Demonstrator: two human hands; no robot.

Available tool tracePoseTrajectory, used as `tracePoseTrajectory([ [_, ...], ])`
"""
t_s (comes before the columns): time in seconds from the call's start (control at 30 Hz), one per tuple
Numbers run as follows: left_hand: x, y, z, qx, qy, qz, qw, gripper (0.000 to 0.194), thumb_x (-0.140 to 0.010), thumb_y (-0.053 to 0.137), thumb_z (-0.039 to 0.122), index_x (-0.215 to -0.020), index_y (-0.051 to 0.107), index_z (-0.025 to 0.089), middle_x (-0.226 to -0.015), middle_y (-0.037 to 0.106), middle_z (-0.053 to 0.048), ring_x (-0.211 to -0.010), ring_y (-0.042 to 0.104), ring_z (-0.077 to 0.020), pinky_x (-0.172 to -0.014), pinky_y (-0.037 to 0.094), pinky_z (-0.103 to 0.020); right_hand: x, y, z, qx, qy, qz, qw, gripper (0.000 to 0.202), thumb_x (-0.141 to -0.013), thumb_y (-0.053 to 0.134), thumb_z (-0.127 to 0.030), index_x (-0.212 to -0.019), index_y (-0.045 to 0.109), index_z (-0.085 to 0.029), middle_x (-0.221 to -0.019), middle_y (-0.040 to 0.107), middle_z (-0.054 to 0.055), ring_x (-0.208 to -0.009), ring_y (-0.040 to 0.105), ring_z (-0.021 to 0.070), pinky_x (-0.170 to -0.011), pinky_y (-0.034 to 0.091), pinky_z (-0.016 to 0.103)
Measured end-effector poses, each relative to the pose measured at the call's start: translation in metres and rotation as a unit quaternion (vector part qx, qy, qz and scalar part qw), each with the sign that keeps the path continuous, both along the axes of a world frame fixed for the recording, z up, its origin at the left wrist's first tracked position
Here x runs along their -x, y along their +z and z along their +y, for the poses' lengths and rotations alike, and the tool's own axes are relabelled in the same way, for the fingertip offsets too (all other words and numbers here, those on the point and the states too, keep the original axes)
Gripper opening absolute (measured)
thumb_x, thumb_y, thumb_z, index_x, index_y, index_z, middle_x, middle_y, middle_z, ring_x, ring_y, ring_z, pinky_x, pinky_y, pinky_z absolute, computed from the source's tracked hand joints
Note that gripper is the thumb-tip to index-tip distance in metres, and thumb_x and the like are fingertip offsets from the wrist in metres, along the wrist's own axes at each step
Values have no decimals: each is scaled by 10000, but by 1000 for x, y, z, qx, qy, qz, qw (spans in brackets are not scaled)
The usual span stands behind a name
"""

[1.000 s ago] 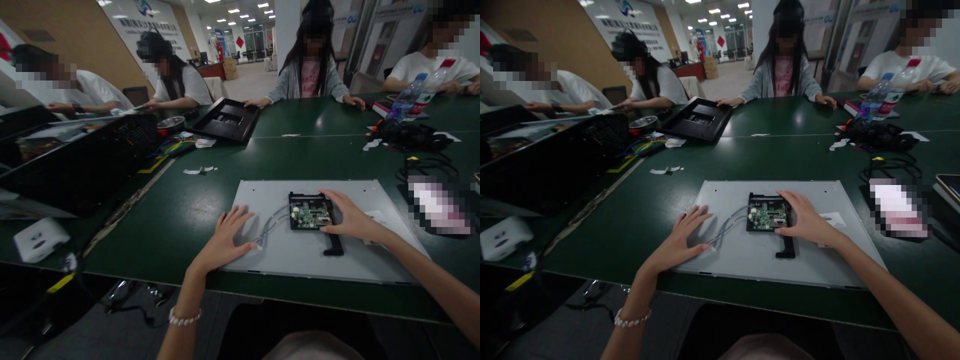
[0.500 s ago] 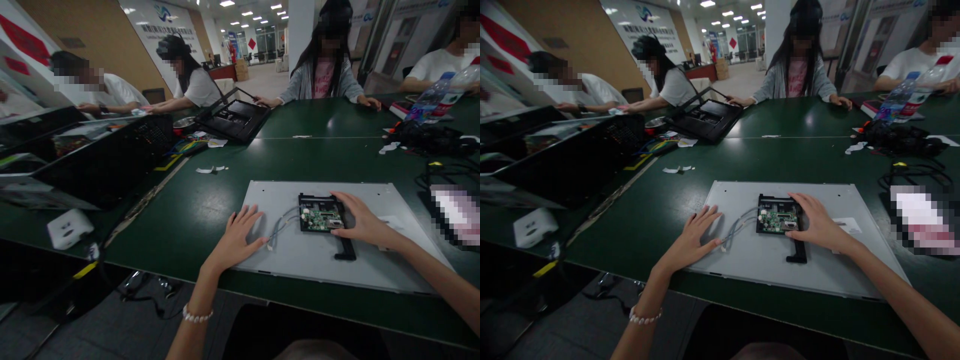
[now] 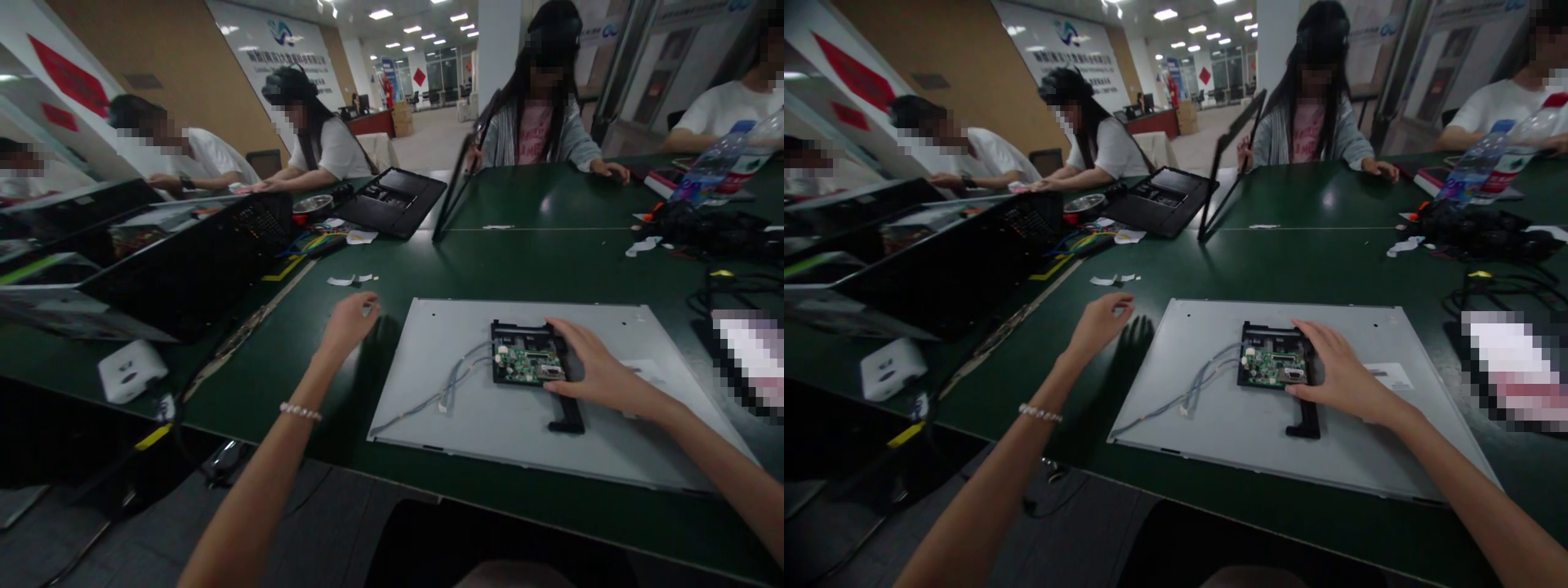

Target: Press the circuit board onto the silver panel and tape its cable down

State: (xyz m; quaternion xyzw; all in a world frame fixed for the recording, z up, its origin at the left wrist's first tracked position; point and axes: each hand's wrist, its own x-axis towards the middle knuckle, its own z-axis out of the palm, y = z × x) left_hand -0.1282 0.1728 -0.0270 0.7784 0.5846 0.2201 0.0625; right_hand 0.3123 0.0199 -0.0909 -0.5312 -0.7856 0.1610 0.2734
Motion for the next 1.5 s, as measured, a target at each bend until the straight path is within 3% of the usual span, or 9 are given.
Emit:
tracePoseTrajectory([
  [0.13, 1, -1, 66, -13, 104, 130, 986, 326, -898, 495, 226, -1137, 688, 119, -1104, 705, -162, -1058, 649, -274, -960, 474, -356, 0, 0, 0, -9, -1, 6, 1000, 951, -778, 713, -509, -1562, 224, -287, -1509, 422, 149, -1362, 425, 412, -1110, 361, 634],
  [0.3, -8, -7, 110, 7, 185, 226, 956, 331, -926, 483, 260, -1115, 687, 80, -1136, 680, -216, -1079, 649, -304, -904, 501, -354, 1, 2, 0, 2, 1, 12, 1000, 954, -792, 710, -481, -1569, 192, -281, -1518, 390, 151, -1379, 396, 399, -1132, 346, 619],
  [0.53, -12, -12, 133, 21, 220, 256, 941, 375, -914, 520, 300, -1073, 717, 24, -1094, 693, -260, -1048, 663, -355, -863, 519, -393, 3, 4, 0, 12, 1, 24, 1000, 953, -786, 712, -453, -1566, 188, -291, -1502, 389, 142, -1374, 398, 385, -1134, 350, 602],
  [0.83, -21, 0, 134, 19, 208, 297, 932, 334, -857, 453, 84, -1023, 732, 6, -1012, 709, -275, -981, 693, -356, -794, 537, -404, 2, 9, -1, 18, 2, 24, 1000, 986, -790, 715, -467, -1575, 143, -297, -1558, 331, 135, -1432, 328, 375, -1170, 305, 586],
  [0.93, -37, 4, 122, -5, 161, 303, 939, 365, -907, 397, 112, -1034, 729, 28, -1042, 703, -256, -1005, 684, -350, -809, 531, -418, 0, 8, -2, 22, 13, 24, 999, 1003, -800, 709, -471, -1581, 104, -299, -1600, 270, 133, -1467, 271, 371, -1182, 288, 583],
  [1.03, -68, 7, 103, -31, 90, 302, 949, 371, -957, 373, 167, -1040, 728, 98, -1085, 702, -192, -1029, 676, -295, -835, 519, -368, -1, 7, -1, 24, 18, 15, 999, 1006, -798, 713, -470, -1581, 106, -297, -1624, 231, 132, -1487, 229, 374, -1191, 261, 590],
  [1.17, -130, 14, 64, -100, -76, 278, 952, 357, -990, 375, 212, -981, 723, 131, -1016, 707, -134, -983, 674, -242, -814, 509, -327, -1, 8, 0, 13, 21, 14, 1000, 996, -795, 715, -470, -1578, 128, -287, -1575, 329, 144, -1442, 325, 373, -1176, 287, 588],
  [1.33, -204, 18, 7, -122, -271, 252, 921, 295, -991, 432, 220, -949, 715, 150, -955, 711, -86, -904, 675, -193, -752, 496, -283, 0, 9, 2, 13, 19, 23, 999, 991, -790, 716, -476, -1574, 142, -282, -1545, 373, 155, -1398, 386, 380, -1139, 328, 602],
  [1.5, -241, 3, -22, -109, -363, 256, 889, 219, -954, 507, 181, -892, 711, 133, -907, 712, -91, -854, 672, -190, -713, 489, -279, 0, 9, 2, 1, 19, 32, 999, 979, -769, 730, -454, -1561, 181, -283, -1508, 424, 153, -1375, 413, 394, -1121, 337, 614],
])
